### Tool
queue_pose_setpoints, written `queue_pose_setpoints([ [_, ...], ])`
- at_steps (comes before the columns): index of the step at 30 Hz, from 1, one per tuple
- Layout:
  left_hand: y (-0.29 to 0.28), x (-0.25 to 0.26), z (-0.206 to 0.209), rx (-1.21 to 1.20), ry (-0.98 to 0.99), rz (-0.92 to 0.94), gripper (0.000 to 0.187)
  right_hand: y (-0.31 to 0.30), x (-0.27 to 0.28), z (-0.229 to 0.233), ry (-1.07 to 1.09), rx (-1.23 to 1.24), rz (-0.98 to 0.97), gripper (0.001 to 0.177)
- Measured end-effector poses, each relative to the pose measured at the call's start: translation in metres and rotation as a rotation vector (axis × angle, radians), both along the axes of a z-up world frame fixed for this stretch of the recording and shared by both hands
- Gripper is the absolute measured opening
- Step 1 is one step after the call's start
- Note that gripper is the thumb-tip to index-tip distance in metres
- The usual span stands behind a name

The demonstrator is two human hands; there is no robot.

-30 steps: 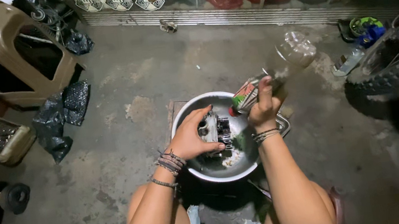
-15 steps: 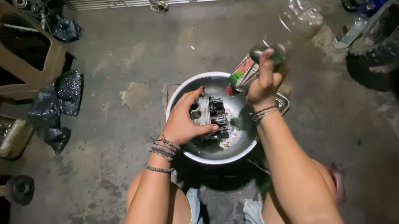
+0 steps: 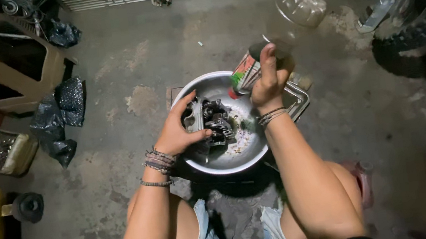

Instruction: The person pours liquid from a bottle onto an engine cylinder head, wipes the part with a cloth, uses a T-handle wrench and a small brush to clean the surface, and applies more liquid to finish cleaning the part.

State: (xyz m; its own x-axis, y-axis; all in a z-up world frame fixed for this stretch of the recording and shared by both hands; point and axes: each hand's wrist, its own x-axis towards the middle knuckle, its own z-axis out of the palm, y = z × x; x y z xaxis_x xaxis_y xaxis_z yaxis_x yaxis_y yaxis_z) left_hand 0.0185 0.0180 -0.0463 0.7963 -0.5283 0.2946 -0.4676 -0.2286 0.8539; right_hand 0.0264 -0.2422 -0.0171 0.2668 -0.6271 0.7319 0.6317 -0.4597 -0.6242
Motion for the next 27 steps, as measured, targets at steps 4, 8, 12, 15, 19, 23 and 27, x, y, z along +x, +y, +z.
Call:
queue_pose_setpoints([
  [4, 0.002, 0.003, -0.001, 0.027, 0.020, 0.021, 0.107, 0.001, 0.012, -0.035, -0.006, 0.148, 0.174, 0.027],
  [8, 0.000, -0.005, 0.010, 0.053, 0.053, 0.056, 0.106, 0.009, 0.006, -0.041, -0.050, 0.303, 0.234, 0.026],
  [12, -0.001, -0.006, 0.013, 0.059, 0.084, 0.083, 0.103, 0.000, 0.011, -0.070, 0.053, 0.182, 0.174, 0.024],
  [15, -0.003, -0.004, 0.008, 0.094, 0.106, 0.082, 0.102, -0.014, 0.014, -0.094, 0.038, -0.574, -0.168, 0.033],
  [19, -0.003, 0.001, 0.003, 0.031, 0.105, 0.067, 0.096, -0.015, 0.005, -0.078, -0.016, -0.728, -0.168, 0.035],
  [23, -0.003, 0.002, 0.000, 0.007, 0.077, 0.061, 0.094, -0.013, -0.002, -0.089, -0.015, -0.743, -0.163, 0.034],
  [27, -0.006, 0.001, 0.006, 0.034, 0.045, 0.045, 0.094, -0.003, -0.007, -0.079, -0.052, -0.444, 0.173, 0.029],
])
